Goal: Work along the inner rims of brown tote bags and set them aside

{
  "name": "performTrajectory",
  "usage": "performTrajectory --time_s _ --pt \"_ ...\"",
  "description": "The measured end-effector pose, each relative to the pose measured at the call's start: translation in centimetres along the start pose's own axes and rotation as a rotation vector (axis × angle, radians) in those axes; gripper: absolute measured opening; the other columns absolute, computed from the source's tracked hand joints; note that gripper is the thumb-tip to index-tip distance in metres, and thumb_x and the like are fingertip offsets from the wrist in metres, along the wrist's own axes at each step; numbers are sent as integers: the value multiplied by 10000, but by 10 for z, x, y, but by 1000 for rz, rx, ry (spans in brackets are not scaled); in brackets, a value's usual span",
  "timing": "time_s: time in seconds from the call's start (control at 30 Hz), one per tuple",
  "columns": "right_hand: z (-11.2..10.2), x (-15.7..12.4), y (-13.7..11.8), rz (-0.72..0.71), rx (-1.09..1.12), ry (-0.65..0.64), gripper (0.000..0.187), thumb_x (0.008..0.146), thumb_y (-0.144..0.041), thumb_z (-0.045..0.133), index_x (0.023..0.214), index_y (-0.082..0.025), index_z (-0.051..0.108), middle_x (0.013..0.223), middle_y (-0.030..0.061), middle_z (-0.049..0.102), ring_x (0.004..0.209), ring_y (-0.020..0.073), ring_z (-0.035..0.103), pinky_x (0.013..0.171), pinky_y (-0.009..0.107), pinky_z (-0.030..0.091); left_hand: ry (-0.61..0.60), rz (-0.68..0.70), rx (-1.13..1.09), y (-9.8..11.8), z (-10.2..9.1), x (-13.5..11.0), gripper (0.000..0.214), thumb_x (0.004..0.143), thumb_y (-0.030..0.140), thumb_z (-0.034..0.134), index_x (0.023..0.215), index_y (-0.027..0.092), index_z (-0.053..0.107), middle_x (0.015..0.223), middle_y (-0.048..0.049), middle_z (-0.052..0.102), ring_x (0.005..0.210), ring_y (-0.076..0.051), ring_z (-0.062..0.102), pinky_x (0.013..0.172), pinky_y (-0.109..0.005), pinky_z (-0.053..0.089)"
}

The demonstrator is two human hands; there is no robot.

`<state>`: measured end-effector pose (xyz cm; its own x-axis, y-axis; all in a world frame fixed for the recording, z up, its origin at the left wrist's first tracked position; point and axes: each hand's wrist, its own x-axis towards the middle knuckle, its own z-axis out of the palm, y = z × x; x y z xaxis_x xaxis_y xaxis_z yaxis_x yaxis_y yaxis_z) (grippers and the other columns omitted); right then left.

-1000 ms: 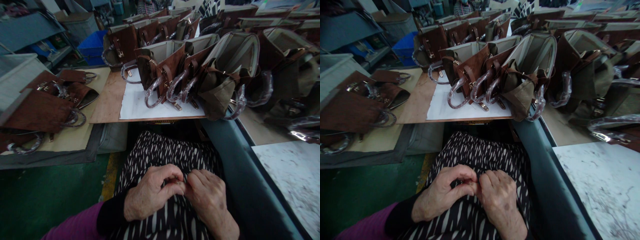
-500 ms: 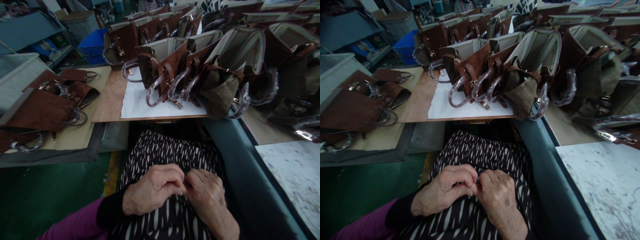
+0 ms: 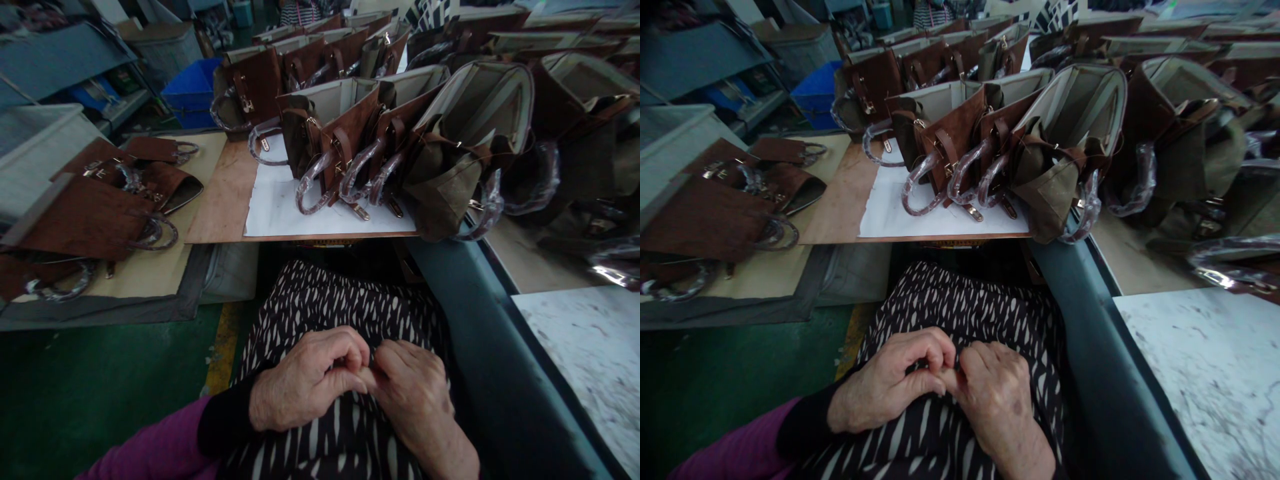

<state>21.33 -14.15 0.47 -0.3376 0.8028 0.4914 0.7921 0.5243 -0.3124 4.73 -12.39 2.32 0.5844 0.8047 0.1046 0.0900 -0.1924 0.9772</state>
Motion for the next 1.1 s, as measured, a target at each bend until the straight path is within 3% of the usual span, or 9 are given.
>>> performTrajectory --time_s 0.07,0.2,0.3,0.43,0.67,0.87,0.97,1.1 --pt "0 0 0 7 3 2 462 879 -385 463 464 -187 427 419 -24 425 431 98 390 486 261 266 2 2 -7 0 -1 0 87 813 195 584 800 129 530 829 -45 582 744 -109 543 700 -203 449" --pt "0 -2 2 6 31 -16 452 874 -387 471 473 -184 430 426 -22 426 437 100 390 496 265 268 -71 22 -11 2 -6 1 226 766 198 641 970 104 617 915 -70 621 825 -123 581 771 -204 469" --pt "0 -2 3 -6 37 -26 455 886 -384 446 478 -183 429 431 -20 422 437 103 372 491 268 257 -100 1 -1 2 -8 2 148 779 187 622 894 110 674 911 -65 633 833 -119 594 785 -195 471" --pt "1 -3 4 -16 -15 -33 452 887 -388 437 484 -186 435 445 -10 433 459 117 386 506 277 258 19 -36 -28 0 -3 3 87 777 164 624 757 110 688 817 -52 640 745 -103 600 723 -185 481" --pt "1 -2 3 -6 2 -22 443 886 -368 453 482 -187 428 441 -25 414 445 103 369 496 266 256 137 -27 -129 -3 4 2 139 741 160 661 645 107 576 758 -42 622 697 -104 576 675 -202 470" --pt "0 -3 3 -24 -1 -43 413 878 -325 478 491 -189 432 455 -19 421 459 111 376 501 276 263 128 -64 -107 -3 3 0 184 711 93 669 638 121 502 778 -29 604 719 -104 559 693 -208 452" --pt "-3 -2 3 -49 -33 -25 408 867 -332 497 491 -190 427 451 -19 414 469 116 374 507 283 256 92 -158 -153 0 0 -1 160 690 109 697 754 118 550 822 -25 608 744 -109 580 709 -212 473" --pt "-7 0 2 -64 -40 -18 400 856 -323 521 493 -189 423 451 -25 411 479 111 376 519 279 259 41 -188 -131 7 -7 -1 348 655 166 739 972 130 601 929 -36 610 815 -122 597 771 -223 488"
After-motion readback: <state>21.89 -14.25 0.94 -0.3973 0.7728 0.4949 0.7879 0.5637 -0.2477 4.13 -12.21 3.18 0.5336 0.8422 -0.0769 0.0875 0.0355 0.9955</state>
